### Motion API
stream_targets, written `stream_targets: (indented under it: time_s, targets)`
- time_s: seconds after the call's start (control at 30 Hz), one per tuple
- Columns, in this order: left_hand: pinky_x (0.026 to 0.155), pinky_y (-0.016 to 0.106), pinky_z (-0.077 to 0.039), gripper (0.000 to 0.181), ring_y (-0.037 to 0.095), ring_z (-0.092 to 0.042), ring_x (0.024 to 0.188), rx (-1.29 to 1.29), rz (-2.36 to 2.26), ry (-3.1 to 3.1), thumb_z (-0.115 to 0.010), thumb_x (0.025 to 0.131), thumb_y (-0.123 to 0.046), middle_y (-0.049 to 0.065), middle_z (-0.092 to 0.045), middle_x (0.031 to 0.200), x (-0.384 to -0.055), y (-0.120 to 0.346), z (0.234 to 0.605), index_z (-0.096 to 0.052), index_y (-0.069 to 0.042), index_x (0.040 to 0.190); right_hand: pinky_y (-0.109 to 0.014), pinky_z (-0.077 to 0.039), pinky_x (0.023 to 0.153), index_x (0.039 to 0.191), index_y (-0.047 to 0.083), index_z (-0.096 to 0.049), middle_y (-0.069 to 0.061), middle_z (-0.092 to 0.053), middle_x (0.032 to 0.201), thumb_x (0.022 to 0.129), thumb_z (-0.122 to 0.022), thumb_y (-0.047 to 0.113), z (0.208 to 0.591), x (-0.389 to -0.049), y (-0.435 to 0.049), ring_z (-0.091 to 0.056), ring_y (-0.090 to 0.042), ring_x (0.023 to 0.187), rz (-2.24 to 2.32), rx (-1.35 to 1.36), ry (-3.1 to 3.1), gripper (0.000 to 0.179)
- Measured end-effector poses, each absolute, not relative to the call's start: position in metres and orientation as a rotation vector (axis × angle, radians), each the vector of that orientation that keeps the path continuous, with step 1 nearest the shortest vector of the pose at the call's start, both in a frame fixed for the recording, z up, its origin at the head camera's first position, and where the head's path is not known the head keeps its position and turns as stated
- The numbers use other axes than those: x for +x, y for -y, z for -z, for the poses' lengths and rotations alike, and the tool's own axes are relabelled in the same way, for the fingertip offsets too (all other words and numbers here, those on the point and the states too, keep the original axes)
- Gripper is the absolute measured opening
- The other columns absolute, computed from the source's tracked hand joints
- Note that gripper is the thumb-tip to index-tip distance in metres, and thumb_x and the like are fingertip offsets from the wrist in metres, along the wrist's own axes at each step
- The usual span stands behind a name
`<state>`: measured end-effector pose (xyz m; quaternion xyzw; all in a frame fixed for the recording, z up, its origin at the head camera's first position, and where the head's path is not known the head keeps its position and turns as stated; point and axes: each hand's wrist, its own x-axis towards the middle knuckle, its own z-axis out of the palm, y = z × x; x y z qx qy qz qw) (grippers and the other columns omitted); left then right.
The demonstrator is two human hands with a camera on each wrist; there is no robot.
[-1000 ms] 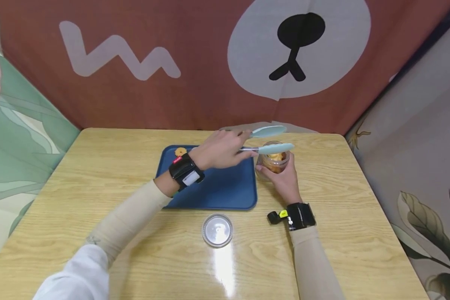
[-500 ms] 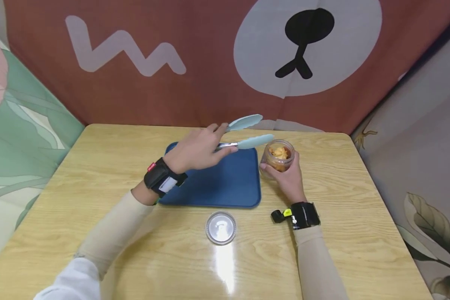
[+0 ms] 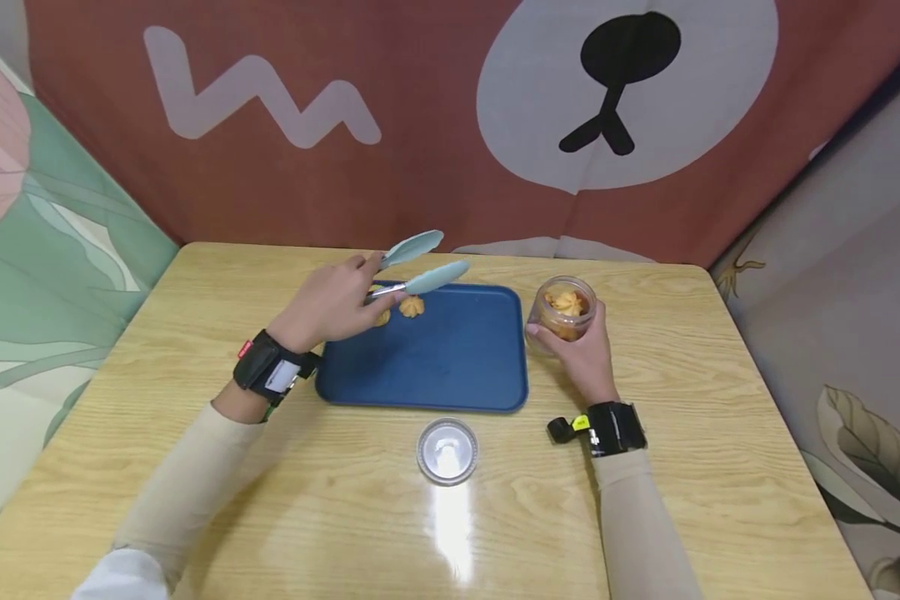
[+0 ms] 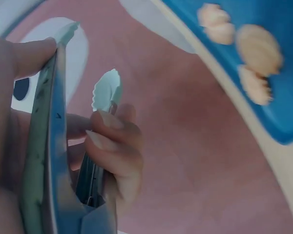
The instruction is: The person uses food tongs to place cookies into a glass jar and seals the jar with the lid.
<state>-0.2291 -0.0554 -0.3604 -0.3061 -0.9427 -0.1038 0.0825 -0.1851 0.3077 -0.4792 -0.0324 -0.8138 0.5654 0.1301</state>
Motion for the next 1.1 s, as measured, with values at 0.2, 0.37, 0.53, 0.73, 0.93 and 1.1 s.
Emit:
stream_targets:
  time_s: [0.2, 0.37, 0.53, 0.73, 0.93, 1.1]
  targets:
    - [0.042, 0.032, -0.038, 0.068, 0.017, -0.049, 0.053, -0.843, 0.298, 2.935, -0.050, 0.089, -0.058, 0.007, -0.050, 0.072, -0.230, 0.071, 0.386, -0.052, 0.002, 0.121, -0.049, -0.029, 0.102, 0.142, 0.027, -0.022, -0.008, -0.037, 0.140, 0.072, -0.081, 0.035, 0.480, -0.185, -0.309, -0.036, -0.018, 0.125, -1.640, -0.112, 2.360, 0.092]
    - [0.044, 0.035, -0.041, 0.068, 0.018, -0.050, 0.056, -0.823, 0.318, 2.972, -0.050, 0.088, -0.060, 0.006, -0.050, 0.075, -0.230, 0.078, 0.401, -0.052, 0.001, 0.120, -0.049, -0.030, 0.102, 0.143, 0.028, -0.023, -0.008, -0.037, 0.139, 0.072, -0.082, 0.033, 0.481, -0.185, -0.309, -0.036, -0.018, 0.124, -1.657, -0.110, 2.342, 0.092]
    - [0.049, 0.039, -0.048, 0.071, 0.019, -0.054, 0.062, -0.808, 0.308, 2.987, -0.050, 0.088, -0.060, 0.009, -0.058, 0.090, -0.228, 0.080, 0.409, -0.053, 0.001, 0.122, -0.049, -0.029, 0.102, 0.144, 0.027, -0.022, -0.008, -0.036, 0.140, 0.072, -0.082, 0.032, 0.482, -0.186, -0.310, -0.035, -0.018, 0.125, -1.663, -0.111, 2.339, 0.093]
    - [0.050, 0.042, -0.051, 0.078, 0.022, -0.056, 0.062, -0.802, 0.265, 2.993, -0.053, 0.086, -0.061, 0.015, -0.061, 0.100, -0.225, 0.082, 0.416, -0.047, 0.003, 0.131, -0.049, -0.029, 0.102, 0.143, 0.027, -0.023, -0.008, -0.037, 0.139, 0.072, -0.082, 0.033, 0.481, -0.187, -0.309, -0.036, -0.018, 0.125, -1.638, -0.108, 2.346, 0.092]
    - [0.045, 0.038, -0.048, 0.074, 0.020, -0.052, 0.055, -0.806, 0.234, 2.960, -0.057, 0.085, -0.059, 0.010, -0.056, 0.084, -0.223, 0.083, 0.422, -0.050, 0.002, 0.127, -0.049, -0.029, 0.102, 0.143, 0.028, -0.022, -0.009, -0.037, 0.140, 0.072, -0.082, 0.034, 0.481, -0.186, -0.308, -0.036, -0.019, 0.125, -1.632, -0.116, 2.355, 0.093]
    - [0.044, 0.038, -0.048, 0.072, 0.020, -0.052, 0.054, -0.786, 0.225, 2.959, -0.059, 0.084, -0.058, 0.010, -0.056, 0.082, -0.221, 0.082, 0.424, -0.052, 0.001, 0.124, -0.050, -0.029, 0.102, 0.143, 0.030, -0.021, -0.009, -0.036, 0.141, 0.072, -0.081, 0.035, 0.481, -0.185, -0.309, -0.035, -0.019, 0.126, -1.630, -0.114, 2.361, 0.093]
